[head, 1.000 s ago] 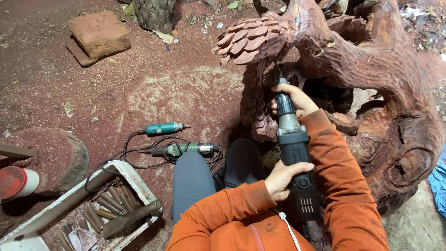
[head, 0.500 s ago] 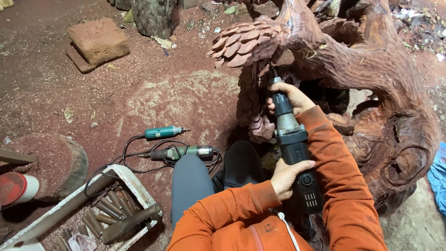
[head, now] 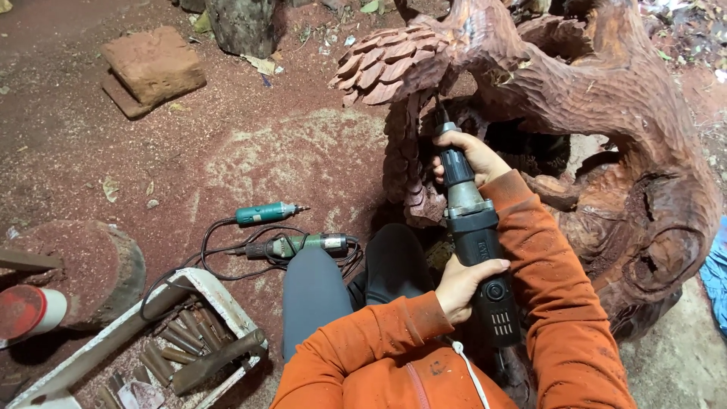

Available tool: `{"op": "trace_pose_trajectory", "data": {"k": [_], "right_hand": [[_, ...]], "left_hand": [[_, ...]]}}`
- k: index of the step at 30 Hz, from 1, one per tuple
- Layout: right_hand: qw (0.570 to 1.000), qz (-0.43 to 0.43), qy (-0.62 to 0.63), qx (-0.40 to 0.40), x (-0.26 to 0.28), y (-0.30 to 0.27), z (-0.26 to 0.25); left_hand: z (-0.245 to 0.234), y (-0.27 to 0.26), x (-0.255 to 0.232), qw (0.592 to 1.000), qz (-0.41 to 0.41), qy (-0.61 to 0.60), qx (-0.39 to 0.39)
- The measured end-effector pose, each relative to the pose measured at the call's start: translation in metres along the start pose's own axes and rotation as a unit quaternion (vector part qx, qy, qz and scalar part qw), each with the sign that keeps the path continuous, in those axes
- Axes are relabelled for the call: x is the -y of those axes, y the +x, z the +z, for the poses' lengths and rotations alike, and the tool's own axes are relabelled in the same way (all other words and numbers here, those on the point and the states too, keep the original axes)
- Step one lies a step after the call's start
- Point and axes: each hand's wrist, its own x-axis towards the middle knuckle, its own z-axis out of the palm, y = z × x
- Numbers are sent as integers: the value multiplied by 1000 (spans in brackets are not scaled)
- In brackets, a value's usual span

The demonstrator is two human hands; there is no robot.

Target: Carving intricate details into a large wooden sculpture using a power rotary tool

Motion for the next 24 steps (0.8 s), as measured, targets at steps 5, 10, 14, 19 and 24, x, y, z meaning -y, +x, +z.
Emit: {"op": "trace_pose_trajectory", "data": {"k": [5, 10, 14, 19, 24], "right_hand": [[1000, -1, -1, -4, -5, 4, 0], [1000, -4, -4, -17, -2, 5, -2], [1000, -2, 15, -21, -2, -3, 5], [998, -22, 62, -3, -1, -12, 3], [996, -64, 58, 25, -7, -20, 2]], "left_hand": [[-1, -1, 0, 1000, -4, 6, 1], [1, -15, -15, 1000, -26, 11, 3], [0, -19, -20, 999, -31, 26, 4], [-7, -26, -29, 998, -17, 62, 7], [-22, -4, -6, 996, 26, 84, 10]]}}
